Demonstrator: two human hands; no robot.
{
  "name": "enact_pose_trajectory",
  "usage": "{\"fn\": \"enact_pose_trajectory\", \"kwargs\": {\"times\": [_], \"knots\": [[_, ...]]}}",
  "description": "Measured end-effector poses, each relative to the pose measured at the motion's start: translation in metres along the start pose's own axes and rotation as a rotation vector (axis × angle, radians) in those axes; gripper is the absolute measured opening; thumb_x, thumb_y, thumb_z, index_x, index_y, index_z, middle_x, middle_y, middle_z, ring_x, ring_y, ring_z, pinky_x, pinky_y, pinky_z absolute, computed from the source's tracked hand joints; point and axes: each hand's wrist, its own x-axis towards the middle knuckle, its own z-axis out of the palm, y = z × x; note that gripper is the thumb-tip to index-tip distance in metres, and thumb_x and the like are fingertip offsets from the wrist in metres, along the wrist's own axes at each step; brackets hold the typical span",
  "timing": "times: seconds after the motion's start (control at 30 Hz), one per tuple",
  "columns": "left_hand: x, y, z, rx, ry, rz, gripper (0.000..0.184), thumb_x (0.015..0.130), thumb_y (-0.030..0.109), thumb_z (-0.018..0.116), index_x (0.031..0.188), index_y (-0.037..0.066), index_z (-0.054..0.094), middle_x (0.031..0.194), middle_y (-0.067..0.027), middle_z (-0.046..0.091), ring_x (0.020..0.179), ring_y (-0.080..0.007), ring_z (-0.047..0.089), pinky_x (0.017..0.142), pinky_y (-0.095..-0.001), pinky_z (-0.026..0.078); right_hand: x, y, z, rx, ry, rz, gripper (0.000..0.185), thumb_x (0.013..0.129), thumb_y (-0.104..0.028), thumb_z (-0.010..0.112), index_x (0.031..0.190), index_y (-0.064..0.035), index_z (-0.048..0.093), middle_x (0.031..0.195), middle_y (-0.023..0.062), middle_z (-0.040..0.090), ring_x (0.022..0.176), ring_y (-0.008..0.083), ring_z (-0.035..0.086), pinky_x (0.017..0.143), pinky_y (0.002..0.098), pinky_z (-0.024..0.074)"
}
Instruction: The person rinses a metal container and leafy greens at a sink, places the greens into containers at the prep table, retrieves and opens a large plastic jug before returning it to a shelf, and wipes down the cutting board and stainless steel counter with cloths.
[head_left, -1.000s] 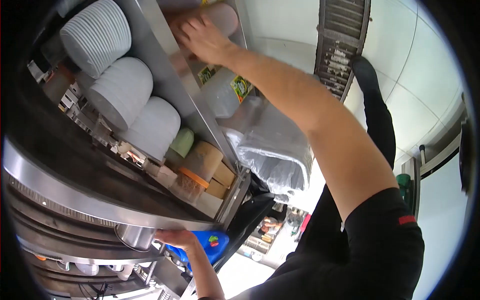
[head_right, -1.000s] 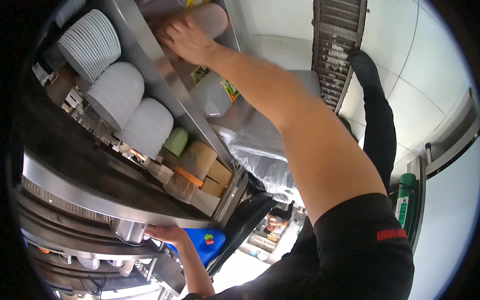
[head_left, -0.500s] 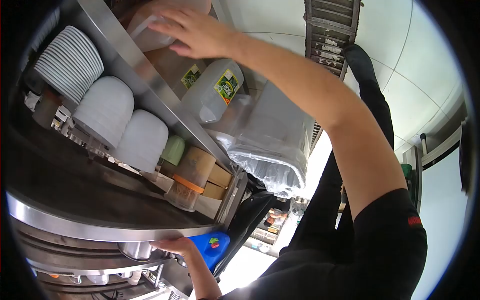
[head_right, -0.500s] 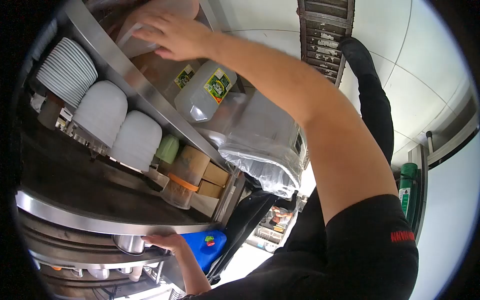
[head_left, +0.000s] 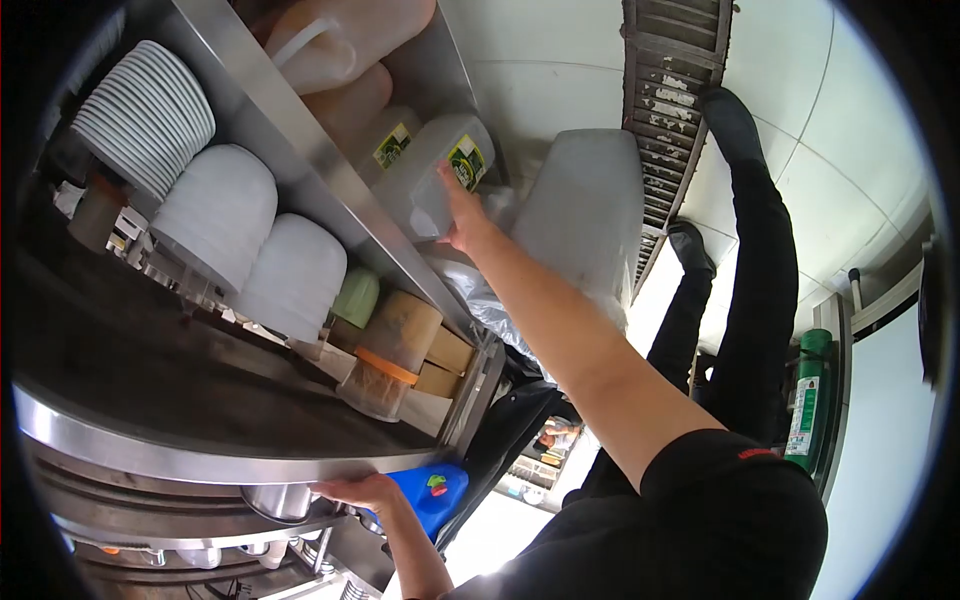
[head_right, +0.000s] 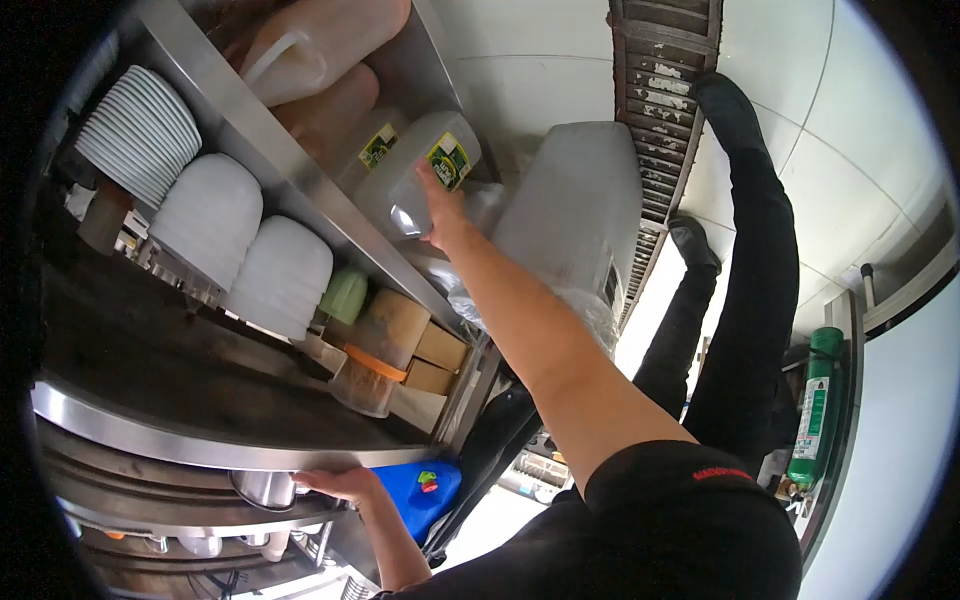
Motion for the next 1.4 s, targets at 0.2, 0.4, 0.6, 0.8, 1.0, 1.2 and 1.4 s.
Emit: {"fn": "enact_pose_trajectory", "kwargs": {"times": [0.2, 0.4, 0.6, 0.8, 1.0, 1.2, 1.4], "knots": [[-0.007, 0.01, 0.008, -0.016, 0.015, -0.037, 0.093, 0.1, 0.067, 0.044, 0.162, 0.003, 0.018, 0.169, -0.017, 0.017, 0.155, -0.0301, 0.02, 0.128, -0.0454, 0.013, -0.012, -0.011, 0.021, 0.076, -0.076, -0.167, 0.105, 0.077, -0.069, 0.076, 0.154, -0.0144, 0.031, 0.148, 0.0165, 0.045, 0.127, 0.0393, 0.052, 0.093, 0.066, 0.0465], [-0.003, 0.002, 0.002, -0.008, 0.023, 0.005, 0.093, 0.1, 0.068, 0.044, 0.162, 0.003, 0.018, 0.169, -0.0164, 0.015, 0.156, -0.0294, 0.017, 0.128, -0.0438, 0.01, -0.01, -0.015, 0.017, 0.328, -0.188, -0.337, 0.093, 0.087, -0.072, 0.061, 0.152, -0.0111, 0.034, 0.13, 0.0149, 0.052, 0.109, 0.0298, 0.057, 0.086, 0.0523, 0.0532], [-0.009, 0.008, 0.014, 0.019, 0.02, 0.018, 0.096, 0.097, 0.07, 0.046, 0.161, 0.004, 0.019, 0.168, -0.0155, 0.018, 0.155, -0.0289, 0.02, 0.127, -0.044, 0.012, -0.01, -0.063, 0.019, -0.044, -0.156, 0.03, 0.099, 0.095, -0.076, 0.043, 0.163, -0.0103, 0.016, 0.158, 0.0276, 0.032, 0.141, 0.048, 0.04, 0.109, 0.0663, 0.0383], [-0.004, 0.006, 0.005, 0.039, 0.01, 0.023, 0.096, 0.095, 0.071, 0.051, 0.161, 0.007, 0.022, 0.166, -0.0148, 0.024, 0.152, -0.0302, 0.026, 0.126, -0.0464, 0.016, -0.034, -0.107, 0.037, -0.084, -0.546, -0.052, 0.095, 0.099, -0.071, 0.04, 0.163, -0.007, 0.012, 0.164, 0.0288, 0.02, 0.144, 0.0519, 0.035, 0.111, 0.0643, 0.0378], [-0.001, 0.004, 0.0, -0.028, 0.073, -0.017, 0.095, 0.093, 0.068, 0.055, 0.162, 0.012, 0.022, 0.168, -0.0124, 0.021, 0.154, -0.0282, 0.024, 0.127, -0.0454, 0.017, -0.001, -0.105, -0.018, -0.143, -0.708, -0.367, 0.059, 0.106, -0.031, 0.047, 0.155, -0.0016, 0.032, 0.155, 0.0245, 0.043, 0.135, 0.0433, 0.051, 0.104, 0.0575, 0.0496], [-0.004, 0.006, 0.001, -0.014, 0.082, -0.017, 0.097, 0.093, 0.069, 0.055, 0.163, 0.011, 0.02, 0.169, -0.0127, 0.019, 0.155, -0.0284, 0.021, 0.127, -0.0457, 0.016, 0.043, -0.069, -0.041, -1.506, -0.171, -0.933, 0.053, 0.094, -0.018, 0.055, 0.144, -0.0019, 0.048, 0.153, 0.023, 0.045, 0.135, 0.0384, 0.052, 0.105, 0.0492, 0.0499], [-0.01, 0.013, 0.012, -0.101, 0.139, -0.098, 0.087, 0.096, 0.068, 0.049, 0.157, 0.007, 0.035, 0.163, -0.0151, 0.033, 0.151, -0.0311, 0.03, 0.125, -0.0464, 0.02, 0.01, -0.019, 0.039, -1.805, -0.424, -1.722, 0.058, 0.089, -0.02, 0.061, 0.143, -0.003, 0.05, 0.154, 0.0213, 0.042, 0.141, 0.0374, 0.043, 0.116, 0.0444, 0.038]]}}
